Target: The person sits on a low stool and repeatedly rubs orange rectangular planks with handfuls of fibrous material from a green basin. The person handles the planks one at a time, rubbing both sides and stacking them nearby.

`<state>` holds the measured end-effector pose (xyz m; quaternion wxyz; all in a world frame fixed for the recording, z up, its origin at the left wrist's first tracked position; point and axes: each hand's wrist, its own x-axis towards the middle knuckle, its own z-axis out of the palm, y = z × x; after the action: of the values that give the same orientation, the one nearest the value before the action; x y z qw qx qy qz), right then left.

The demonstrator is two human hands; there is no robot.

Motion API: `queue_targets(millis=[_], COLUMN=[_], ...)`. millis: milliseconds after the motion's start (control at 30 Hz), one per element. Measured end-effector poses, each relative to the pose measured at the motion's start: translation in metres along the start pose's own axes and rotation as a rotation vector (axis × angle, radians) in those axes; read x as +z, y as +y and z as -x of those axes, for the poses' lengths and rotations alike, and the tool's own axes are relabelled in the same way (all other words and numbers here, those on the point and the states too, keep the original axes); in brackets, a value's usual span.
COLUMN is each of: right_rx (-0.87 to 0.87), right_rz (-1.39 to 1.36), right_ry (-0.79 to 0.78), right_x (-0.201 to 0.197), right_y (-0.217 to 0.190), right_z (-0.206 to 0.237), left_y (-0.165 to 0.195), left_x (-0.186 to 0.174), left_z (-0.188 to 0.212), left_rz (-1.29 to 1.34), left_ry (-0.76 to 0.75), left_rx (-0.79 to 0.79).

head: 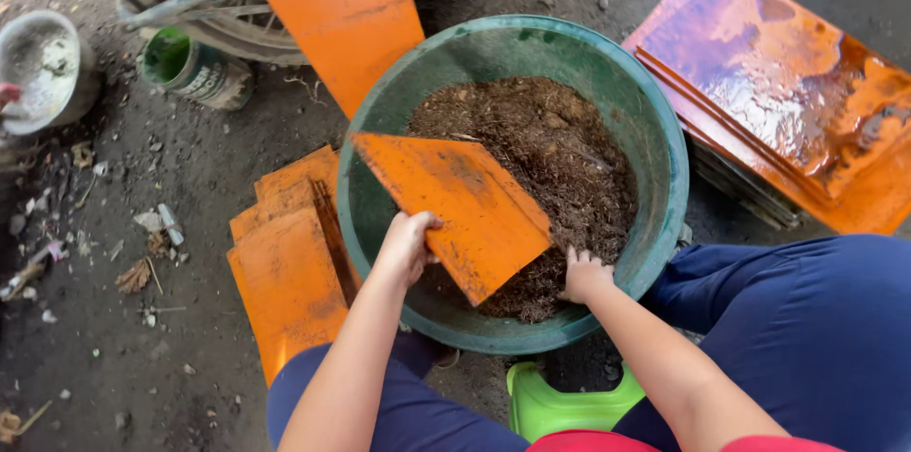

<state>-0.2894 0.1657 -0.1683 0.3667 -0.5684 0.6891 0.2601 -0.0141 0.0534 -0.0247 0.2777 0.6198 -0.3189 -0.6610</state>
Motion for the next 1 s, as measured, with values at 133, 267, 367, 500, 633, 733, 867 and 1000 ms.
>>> queue_targets(millis=[133, 267, 367, 500, 633, 733, 867, 1000], right_rx=[-0.01, -0.042, -0.039, -0.111, -0.069, -0.066, -0.058, -0.04], right_rz=[-0.074, -0.053, -0.132, -0.239, -0.341, -0.323, -0.259, -0.297], right_ry=[0.148, 0.289, 0.31, 0.437, 0.433, 0.446, 0.418, 0.416], right_x=[0.0, -0.005, -0.007, -0.008, -0.012, -0.013, -0.011, -0.013], right_y=[0.0, 0.006, 0.014, 0.02, 0.02, 0.019, 0.02, 0.022], right_z=[0.02, 0.037, 0.044, 0.045, 0.04, 0.037, 0.033, 0.031], left_y=[0.011, 0.019, 0.026, 0.034, 0.047, 0.043, 0.028, -0.006], left_x=[0.006, -0.003, -0.027, -0.082, -0.16, -0.213, -0.264, -0.282], left_z=[-0.013, -0.013, -0.003, 0.031, 0.081, 0.123, 0.145, 0.127], left_rz=[0.031, 0.086, 0.144, 0.449, 0.447, 0.555, 0.802, 0.83], left_ry=[0.059, 0.064, 0.067, 0.029, 0.154, 0.249, 0.322, 0.472], left_rx=[-0.018, -0.014, -0.061, -0.044, 0.141, 0.254, 0.402, 0.479])
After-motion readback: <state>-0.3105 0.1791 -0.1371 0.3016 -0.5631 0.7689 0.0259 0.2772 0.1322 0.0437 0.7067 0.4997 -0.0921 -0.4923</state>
